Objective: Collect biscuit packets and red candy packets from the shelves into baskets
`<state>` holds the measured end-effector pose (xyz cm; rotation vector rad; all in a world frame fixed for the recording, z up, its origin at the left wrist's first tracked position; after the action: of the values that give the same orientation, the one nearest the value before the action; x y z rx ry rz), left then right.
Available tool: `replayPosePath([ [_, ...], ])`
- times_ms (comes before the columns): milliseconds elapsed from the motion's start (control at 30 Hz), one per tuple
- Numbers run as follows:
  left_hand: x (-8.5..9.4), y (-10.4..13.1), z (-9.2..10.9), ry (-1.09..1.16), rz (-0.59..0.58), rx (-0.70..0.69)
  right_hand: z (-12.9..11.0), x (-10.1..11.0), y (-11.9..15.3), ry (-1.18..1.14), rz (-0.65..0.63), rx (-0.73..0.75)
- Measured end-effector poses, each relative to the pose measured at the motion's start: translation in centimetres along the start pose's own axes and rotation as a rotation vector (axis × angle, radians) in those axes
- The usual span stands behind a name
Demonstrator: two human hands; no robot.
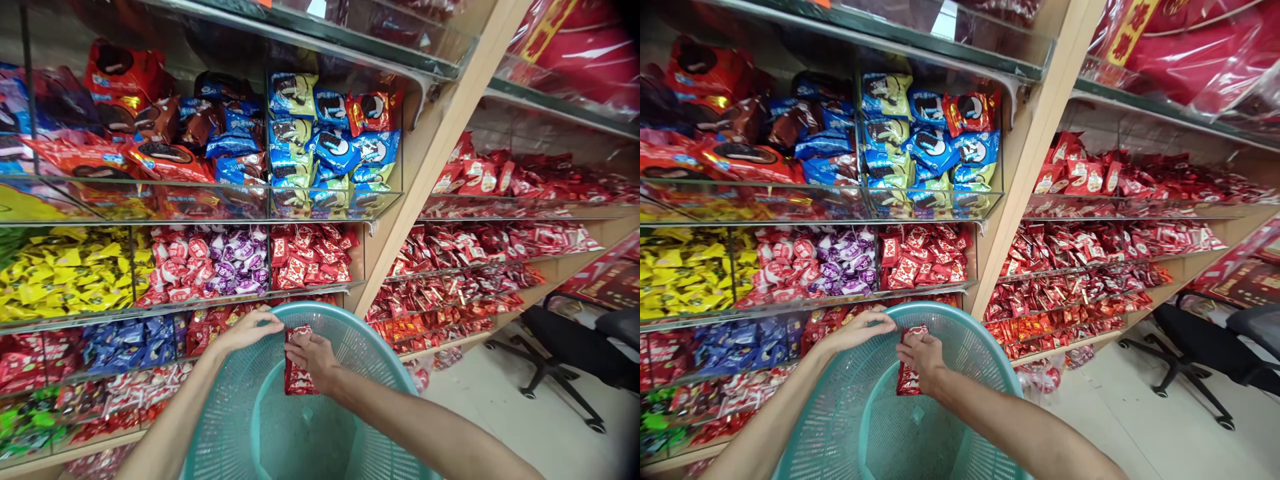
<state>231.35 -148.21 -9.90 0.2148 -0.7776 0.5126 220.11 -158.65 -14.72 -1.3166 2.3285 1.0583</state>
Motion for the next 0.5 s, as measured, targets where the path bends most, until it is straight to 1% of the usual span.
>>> replayPosePath([
  [133, 0.1, 0.0, 0.1, -0.003, -0.003, -0.01, 0.3, -0.4, -0.2, 0.053, -0.031, -0.045],
  [300, 0.2, 0.0, 0.3, -0.019, 0.006, -0.014, 0.3, -0.3, -0.2, 0.181, -0.091, -0.115],
  [500, 0.1, 0.0, 0.3, -0.004, 0.002, -0.002, 0.2, 0.2, 0.8, 0.296, -0.182, -0.227],
])
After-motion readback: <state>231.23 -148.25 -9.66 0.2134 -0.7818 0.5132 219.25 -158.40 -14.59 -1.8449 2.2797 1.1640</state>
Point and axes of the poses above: each hand's wrist, its own y-axis away from the middle knuckle, its own x-axis out of the back of the hand, z = x × y, the point moved 5 cm from there along -y, towards the middle knuckle, and after that the axes turned 5 degrees about -y, right-handed, at the moved point
